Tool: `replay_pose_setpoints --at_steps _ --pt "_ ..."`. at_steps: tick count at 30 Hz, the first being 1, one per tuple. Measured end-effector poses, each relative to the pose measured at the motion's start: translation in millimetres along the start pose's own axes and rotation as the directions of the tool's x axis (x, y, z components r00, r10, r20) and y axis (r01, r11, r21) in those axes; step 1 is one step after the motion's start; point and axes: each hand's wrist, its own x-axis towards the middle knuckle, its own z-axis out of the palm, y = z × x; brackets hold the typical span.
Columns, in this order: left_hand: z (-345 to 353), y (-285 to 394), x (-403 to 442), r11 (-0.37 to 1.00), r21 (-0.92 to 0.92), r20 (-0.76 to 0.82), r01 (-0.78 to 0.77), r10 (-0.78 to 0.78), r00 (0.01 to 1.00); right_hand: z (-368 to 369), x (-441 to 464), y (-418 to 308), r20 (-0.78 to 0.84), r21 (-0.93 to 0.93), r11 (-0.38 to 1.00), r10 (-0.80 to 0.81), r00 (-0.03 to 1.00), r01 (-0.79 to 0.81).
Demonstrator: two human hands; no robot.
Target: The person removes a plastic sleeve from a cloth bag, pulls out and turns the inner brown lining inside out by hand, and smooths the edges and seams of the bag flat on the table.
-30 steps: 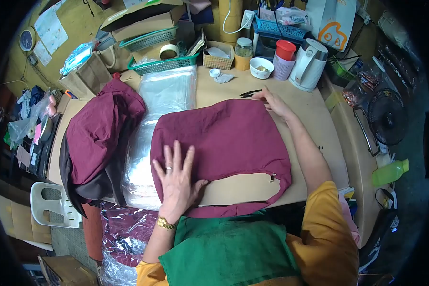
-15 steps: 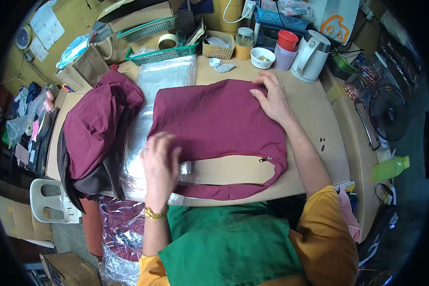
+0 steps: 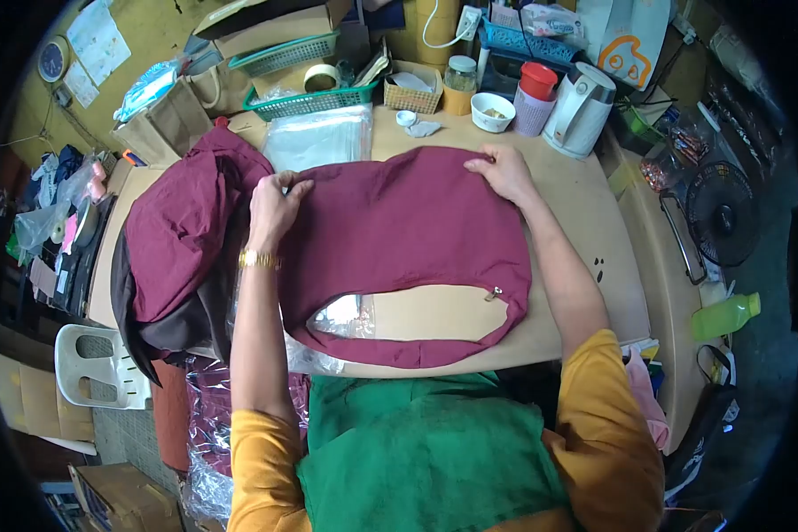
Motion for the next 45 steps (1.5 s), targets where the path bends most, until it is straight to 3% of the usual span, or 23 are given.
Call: replay_pose_setpoints --at_steps 2,3,5,6,7,8,9,11,13,15,16,17,19,20,24,26,29,31,35,37,38,41,45 --pt "-4.1 3.1 21.2 0.966 -0.161 0.019 0.204 -0.204 0.979 -22.5 8.5 -36.4 -0.18 -0.067 0.995 -0.083 0.98 0.072" --pt "-20.5 15.9 22.9 0.885 -0.442 -0.114 0.146 -0.217 0.97 -38.0 9.5 -49.5 -0.323 0.056 0.975 -0.188 0.928 0.217" --pt "-57.8 32.2 22.2 0.647 -0.718 -0.357 -0.258 -0.024 0.934 -85.0 0.8 -74.2 -0.536 0.034 0.839 -0.444 0.718 0.544" --pt "-82.0 53.7 10.8 0.718 -0.59 -0.47 -0.369 0.066 0.88 -109.1 -6.6 -88.0 -0.569 0.029 0.687 -0.586 0.577 0.726" --pt "-101.7 70.8 -5.4 0.785 -0.474 -0.518 -0.4 0.119 0.847 -121.7 -26.4 -102.2 -0.577 0.168 0.67 -0.527 0.624 0.723" --pt "-115.1 74.8 -19.2 0.861 -0.134 -0.565 -0.49 0.34 0.752 -130.4 -46.0 -106.2 -0.569 0.157 0.702 -0.511 0.645 0.695" --pt "-114.2 81.0 -40.0 0.832 -0.294 -0.577 -0.47 0.237 0.781 -141.8 -64.2 -98.1 -0.501 0.068 0.773 -0.521 0.692 0.631" --pt "-107.4 68.7 -73.2 0.819 -0.202 -0.529 -0.536 0.37 0.764 -133.9 -97.1 -76.4 -0.382 -0.032 0.816 -0.544 0.747 0.577" --pt "-78.3 49.3 -115.2 0.884 -0.187 -0.395 -0.429 0.332 0.857 -98.6 -127.0 -41.1 -0.264 0.118 0.882 -0.415 0.871 0.456" --pt "-53.9 33.0 -151.9 0.915 -0.278 -0.125 -0.292 0.267 0.956 -66.4 -160.9 -4.4 -0.021 0.004 0.99 -0.143 0.99 0.143" --pt "-49.2 18.3 -172.0 0.949 -0.308 0.133 -0.062 0.108 0.985 -52.7 -175.3 15.8 0.025 0.084 0.995 -0.061 0.998 0.059" --pt "-46.0 6.2 -185.7 0.952 -0.306 0.187 -0.022 0.083 0.979 -44.6 -185.1 30.5 0.076 0.159 0.987 0.019 0.997 -0.031" --pt "-31.7 -8.0 -203.9 0.888 -0.451 0.051 0.089 -0.074 0.996 -38.3 -194.9 38.3 0.003 0.191 0.979 0.068 0.998 -0.067" --pt "-32.9 -9.5 -203.2 0.924 -0.381 -0.026 -0.026 0.017 1.0 -36.5 -199.3 37.7 -0.069 0.228 0.969 0.114 0.991 -0.095" --pt "-44.0 24.6 -172.2 0.945 -0.29 -0.073 -0.154 0.139 0.988 -39.0 -191.8 -0.2 -0.066 0.195 0.98 -0.032 0.997 0.045" --pt "-41.0 23.5 -161.3 0.942 -0.182 0.025 -0.282 0.291 0.956 -38.0 -184.4 0.6 -0.068 0.14 0.982 -0.116 0.991 0.125" --pt "-34.0 18.6 -151.6 0.932 -0.26 0.018 -0.253 0.267 0.964 -33.8 -173.0 -11.1 -0.112 0.131 0.973 -0.177 0.978 0.191" --pt "-26.0 4.1 -148.9 0.924 -0.266 0.0 -0.274 0.284 0.959 -27.5 -163.7 9.8 -0.14 -0.004 0.935 -0.351 0.926 0.354" --pt "-7.9 -13.7 -158.2 0.888 -0.435 -0.051 -0.15 0.142 0.989 -5.7 -154.3 18.1 -0.202 0.204 0.944 -0.219 0.955 0.26" --pt "14.0 -29.6 -169.8 0.767 -0.641 -0.133 -0.017 -0.089 0.987 12.5 -151.9 11.6 -0.346 0.211 0.968 -0.057 0.937 0.137" --pt "20.6 -42.0 -176.0 0.663 -0.741 -0.02 0.106 -0.179 0.984 12.4 -151.0 5.2 -0.351 -0.01 0.982 -0.181 0.919 0.19" --pt "20.1 -36.1 -178.7 0.525 -0.836 0.046 0.159 -0.221 0.974 11.8 -150.4 2.5 -0.253 0.124 0.992 0.026 0.967 0.006" --pt "6.1 -7.1 -172.0 0.541 -0.819 0.02 0.189 -0.303 0.953 13.1 -146.4 6.7 -0.38 0.25 0.958 -0.037 0.924 0.142"
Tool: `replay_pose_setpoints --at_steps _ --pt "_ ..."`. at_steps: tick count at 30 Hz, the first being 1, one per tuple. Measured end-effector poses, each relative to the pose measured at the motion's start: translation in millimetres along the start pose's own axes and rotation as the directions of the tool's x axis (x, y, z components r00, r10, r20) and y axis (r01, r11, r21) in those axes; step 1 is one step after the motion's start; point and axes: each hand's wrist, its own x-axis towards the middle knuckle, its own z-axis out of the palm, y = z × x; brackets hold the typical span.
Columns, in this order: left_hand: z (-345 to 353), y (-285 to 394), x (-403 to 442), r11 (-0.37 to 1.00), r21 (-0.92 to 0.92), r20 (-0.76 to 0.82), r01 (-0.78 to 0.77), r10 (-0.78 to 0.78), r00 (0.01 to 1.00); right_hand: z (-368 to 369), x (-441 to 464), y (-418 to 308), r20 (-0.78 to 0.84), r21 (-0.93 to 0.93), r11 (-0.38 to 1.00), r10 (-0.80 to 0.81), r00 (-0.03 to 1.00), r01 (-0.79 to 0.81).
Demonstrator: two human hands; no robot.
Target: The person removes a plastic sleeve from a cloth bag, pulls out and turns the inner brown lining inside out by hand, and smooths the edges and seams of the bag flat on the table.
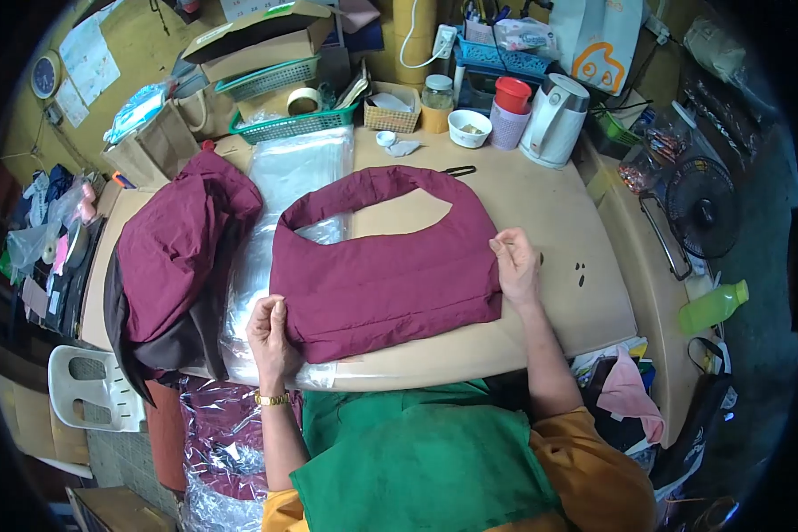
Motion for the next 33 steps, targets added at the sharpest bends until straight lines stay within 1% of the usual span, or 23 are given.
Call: replay_pose_setpoints --at_steps 2,3,4,5,6,8,10,12,14,15,16,17,18,19,20,22,23,24,26,28,30,32,33 --pt "-4.6 -0.7 0.8 0.999 0.029 -0.01 -0.037 0.037 0.999 -4.2 -5.0 3.1 -0.035 0.091 0.991 0.102 0.994 -0.099" --pt "-4.4 0.9 0.0 0.995 0.074 0.001 -0.06 0.061 0.998 -4.0 -6.1 -8.3 -0.099 0.041 0.988 0.15 0.984 -0.147" --pt "-4.0 2.7 -1.7 0.989 0.119 0.009 -0.085 0.084 0.996 -2.8 -6.5 -21.6 -0.082 0.048 0.988 0.147 0.986 -0.144" --pt "-2.5 4.8 -4.9 0.993 0.097 0.014 -0.066 0.065 0.998 0.7 -6.1 -36.3 -0.123 -0.161 0.985 -0.078 0.989 0.058" --pt "3.3 14.4 -8.0 0.989 0.122 0.037 -0.078 0.074 0.997 5.5 -6.6 -52.0 -0.117 -0.361 0.9 -0.305 0.945 0.245" --pt "14.0 18.5 -10.2 0.979 0.137 0.063 -0.149 0.141 0.988 30.3 -15.2 -95.8 0.087 -0.184 0.919 -0.339 0.937 0.35" --pt "25.3 29.0 -11.0 0.977 0.077 0.105 -0.199 0.191 0.976 61.8 -20.9 -144.7 0.314 -0.138 0.847 -0.454 0.834 0.514" --pt "30.9 32.2 -15.0 0.989 -0.001 0.138 -0.145 0.144 0.98 98.4 -29.8 -161.4 0.417 -0.087 0.841 -0.456 0.786 0.534" --pt "31.7 36.2 -18.6 0.992 -0.122 0.215 0.007 0.019 0.976 121.7 -31.5 -154.4 0.441 -0.016 0.832 -0.491 0.751 0.554" --pt "31.1 34.2 -18.2 0.975 -0.221 0.222 0.001 0.049 0.974 126.9 -30.2 -149.6 0.533 0.05 0.884 -0.418 0.736 0.466" --pt "30.5 34.4 -18.6 0.977 -0.215 0.208 -0.005 0.051 0.977 132.7 -29.9 -146.2 0.624 0.102 0.925 -0.345 0.701 0.365" --pt "30.3 35.9 -19.0 0.953 -0.301 0.125 0.019 0.02 0.992 139.0 -31.6 -144.4 0.55 0.159 0.918 -0.388 0.74 0.363" --pt "28.9 38.2 -18.1 0.92 -0.39 0.044 0.033 -0.017 0.999 140.6 -32.1 -141.1 0.555 0.168 0.915 -0.396 0.732 0.367" --pt "23.4 46.3 -16.1 0.988 -0.153 -0.133 -0.031 0.011 0.991 138.7 -32.0 -136.4 0.555 0.168 0.934 -0.353 0.753 0.315" --pt "17.3 48.2 -17.1 0.997 0.034 -0.248 -0.075 0.081 0.965 137.5 -31.9 -134.0 0.555 0.165 0.951 -0.309 0.773 0.262" --pt "10.5 57.0 -29.6 0.992 0.085 -0.136 -0.093 0.104 0.985 138.5 -32.0 -136.2 0.537 0.166 0.95 -0.312 0.784 0.264" --pt "18.6 64.8 -34.6 0.989 0.074 -0.064 -0.127 0.132 0.989 139.2 -33.2 -136.2 0.522 0.15 0.94 -0.34 0.783 0.308" --pt "28.8 77.3 -35.7 0.95 0.241 -0.037 -0.197 0.212 0.977 139.6 -34.8 -136.3 0.509 0.132 0.928 -0.366 0.779 0.349" --pt "33.9 77.6 -32.1 0.913 0.327 0.029 -0.244 0.248 0.968 141.0 -36.0 -138.8 0.508 0.148 0.912 -0.402 0.762 0.382" --pt "30.9 58.6 -28.1 0.939 0.265 0.044 -0.22 0.216 0.975 142.5 -36.1 -142.3 0.504 0.161 0.897 -0.434 0.746 0.413" --pt "33.0 49.3 -32.1 0.961 0.2 0.071 -0.191 0.18 0.981 144.6 -33.5 -144.6 0.471 0.113 0.917 -0.388 0.792 0.382" --pt "43.5 47.1 -40.5 0.979 0.135 -0.283 -0.154 0.187 0.941 142.7 -27.1 -140.0 0.424 0.069 0.909 -0.399 0.813 0.41" --pt "45.9 46.3 -48.0 0.979 0.131 -0.28 -0.156 0.187 0.941 141.5 -22.8 -138.0 0.372 0.029 0.898 -0.417 0.83 0.438"
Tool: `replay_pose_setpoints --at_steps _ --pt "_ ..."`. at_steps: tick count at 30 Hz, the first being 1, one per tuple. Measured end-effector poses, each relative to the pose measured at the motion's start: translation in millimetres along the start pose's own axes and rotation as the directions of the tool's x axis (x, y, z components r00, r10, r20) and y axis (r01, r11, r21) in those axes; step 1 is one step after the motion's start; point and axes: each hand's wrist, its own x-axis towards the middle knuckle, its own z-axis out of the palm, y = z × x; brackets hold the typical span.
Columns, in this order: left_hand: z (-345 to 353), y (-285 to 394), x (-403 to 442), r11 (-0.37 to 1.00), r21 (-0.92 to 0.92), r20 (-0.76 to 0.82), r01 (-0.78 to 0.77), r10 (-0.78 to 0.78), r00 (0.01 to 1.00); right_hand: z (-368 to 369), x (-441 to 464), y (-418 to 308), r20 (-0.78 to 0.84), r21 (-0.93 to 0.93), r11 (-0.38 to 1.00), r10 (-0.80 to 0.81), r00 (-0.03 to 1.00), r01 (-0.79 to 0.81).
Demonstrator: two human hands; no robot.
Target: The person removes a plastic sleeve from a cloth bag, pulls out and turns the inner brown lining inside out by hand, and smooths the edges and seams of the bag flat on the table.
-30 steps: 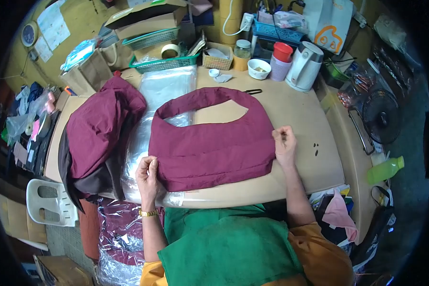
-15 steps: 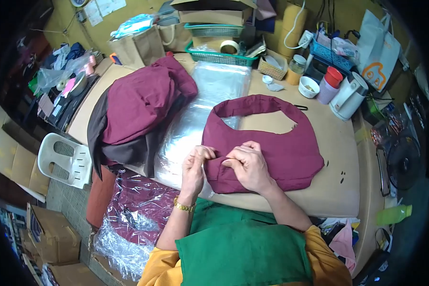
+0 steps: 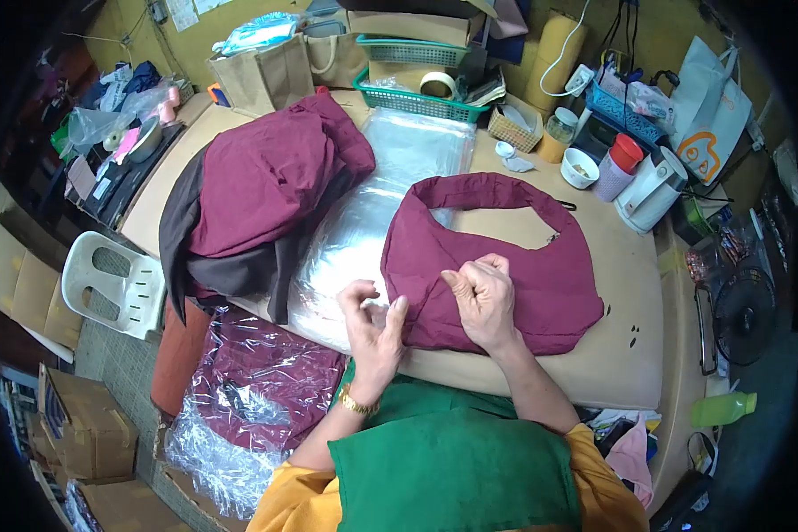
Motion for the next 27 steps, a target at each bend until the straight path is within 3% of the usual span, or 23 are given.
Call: replay_pose_setpoints --at_steps 2,4,5,7,9,12,13,15,16,17,18,19,21,22,23,25,27 --pt "-5.0 1.5 -26.2 0.96 -0.119 0.087 0.254 -0.245 0.966 -5.0 4.2 4.6 -0.045 -0.006 1.0 0.007 0.999 -0.007" --pt "-7.8 3.4 -43.5 0.84 -0.202 0.2 0.503 -0.467 0.861 -7.8 8.5 5.8 -0.121 0.007 1.0 0.005 0.993 -0.004" --pt "-5.4 2.5 -45.0 0.838 -0.201 0.203 0.507 -0.471 0.859 -8.3 11.1 5.8 -0.12 0.006 1.0 0.009 0.993 -0.009" --pt "-0.6 3.0 -44.9 0.457 -0.468 0.451 0.757 -0.613 0.649 -8.0 15.4 5.6 -0.15 -0.015 1.0 -0.002 0.989 0.0" --pt "-1.2 -12.9 -44.7 0.413 -0.467 0.455 0.782 -0.646 0.613 -10.0 19.0 7.8 -0.152 -0.03 0.999 -0.02 0.988 0.016" --pt "-0.6 -20.0 -42.1 0.596 -0.415 0.381 0.687 -0.572 0.726 -16.7 24.3 12.3 -0.14 -0.141 0.987 -0.096 0.985 0.077" --pt "-1.6 -19.3 -41.5 0.595 -0.409 0.39 0.692 -0.572 0.722 -18.1 26.5 13.2 -0.146 -0.146 0.987 -0.09 0.985 0.069" --pt "-12.0 -19.5 -38.1 0.688 -0.246 0.438 0.683 -0.55 0.711 -19.5 29.9 12.1 -0.089 -0.204 0.97 -0.153 0.984 0.132" --pt "-23.0 -22.0 -35.9 0.771 -0.044 0.421 0.636 -0.563 0.711 -16.2 29.6 16.7 -0.078 -0.185 0.969 -0.179 0.981 0.162" --pt "-25.0 -23.4 -31.8 0.774 -0.04 0.433 0.632 -0.557 0.709 -14.6 30.6 16.7 -0.089 -0.195 0.968 -0.177 0.98 0.157" --pt "-24.0 -18.6 -27.3 0.949 0.129 0.26 0.289 -0.313 0.913 -12.8 31.2 15.4 -0.044 -0.155 0.968 -0.204 0.978 0.195" --pt "-22.8 -9.8 -23.4 0.937 0.343 0.144 -0.069 0.02 0.989 -10.0 29.3 13.3 0.002 -0.113 0.967 -0.228 0.974 0.227" --pt "-12.9 7.3 1.9 0.833 0.426 0.25 -0.353 0.267 0.931 3.9 20.2 8.6 0.043 -0.085 0.954 -0.286 0.957 0.289" --pt "-7.2 6.4 9.0 0.845 0.374 0.265 -0.382 0.297 0.917 7.5 17.2 1.9 0.027 -0.043 0.947 -0.318 0.948 0.319" --pt "-7.8 4.9 20.5 0.845 0.375 0.397 -0.381 0.225 0.89 12.0 7.6 4.4 0.066 -0.003 0.957 -0.291 0.955 0.291" --pt "-9.7 -16.0 28.6 0.896 0.329 0.349 -0.297 0.176 0.92 -4.0 -2.6 -0.8 0.131 -0.1 0.964 -0.231 0.964 0.245" --pt "-8.2 -26.5 32.3 0.941 0.271 0.123 -0.204 0.177 0.977 -41.0 -16.4 2.2 0.183 -0.212 0.965 -0.119 0.976 0.158"
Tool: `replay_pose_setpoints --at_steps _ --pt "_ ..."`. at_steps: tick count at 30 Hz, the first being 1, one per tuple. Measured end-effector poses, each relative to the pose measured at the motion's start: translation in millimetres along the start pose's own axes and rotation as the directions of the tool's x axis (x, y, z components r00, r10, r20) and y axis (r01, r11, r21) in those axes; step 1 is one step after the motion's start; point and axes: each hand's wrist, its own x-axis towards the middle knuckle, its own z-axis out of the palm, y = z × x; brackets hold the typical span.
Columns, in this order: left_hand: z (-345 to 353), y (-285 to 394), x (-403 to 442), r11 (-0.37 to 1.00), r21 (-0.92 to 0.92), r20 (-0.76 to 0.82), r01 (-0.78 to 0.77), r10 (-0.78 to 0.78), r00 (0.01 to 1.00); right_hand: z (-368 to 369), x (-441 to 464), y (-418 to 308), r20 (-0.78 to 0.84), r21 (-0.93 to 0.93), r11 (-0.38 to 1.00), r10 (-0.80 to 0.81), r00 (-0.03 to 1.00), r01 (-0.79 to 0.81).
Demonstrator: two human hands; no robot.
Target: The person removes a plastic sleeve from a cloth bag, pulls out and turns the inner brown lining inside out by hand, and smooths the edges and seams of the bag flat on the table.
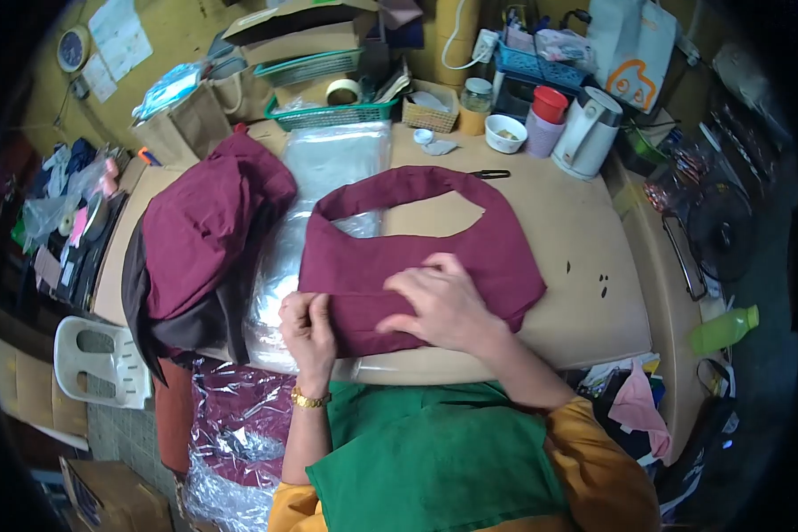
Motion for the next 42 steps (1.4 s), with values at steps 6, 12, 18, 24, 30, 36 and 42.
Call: replay_pose_setpoints --at_steps 6,12,18,24,30,36,42 --pt "-14.5 5.0 24.9 0.852 0.497 -0.173 -0.163 0.282 0.944 -79.4 -82.7 71.8 0.274 0.089 0.87 0.446 0.852 -0.485" --pt "76.7 119.1 12.9 0.852 -0.036 0.523 -0.522 0.462 0.717 -41.9 -68.5 65.2 -0.005 0.283 0.906 0.33 0.944 -0.315" --pt "107.9 112.9 24.1 0.934 -0.172 0.521 -0.313 0.356 0.776 -51.7 -110.1 68.9 -0.408 0.444 0.755 0.65 0.641 -0.483" --pt "112.4 116.2 24.9 0.947 -0.234 0.445 -0.22 0.305 0.842 -48.0 -137.1 29.6 0.417 0.543 0.203 0.776 0.472 -0.815" --pt "117.8 114.5 36.2 0.916 -0.063 0.372 -0.396 0.39 0.843 -18.7 -154.4 33.4 0.326 0.755 0.159 0.751 0.574 -0.636" --pt "125.4 132.6 43.5 0.866 -0.261 0.4 -0.427 0.499 0.769 -49.0 -132.2 27.8 0.361 0.741 0.145 0.737 0.571 -0.656" --pt "125.0 123.7 36.4 0.877 -0.289 0.39 -0.384 0.474 0.789 -19.4 -144.1 39.0 0.374 0.862 -0.067 0.753 0.542 -0.502"
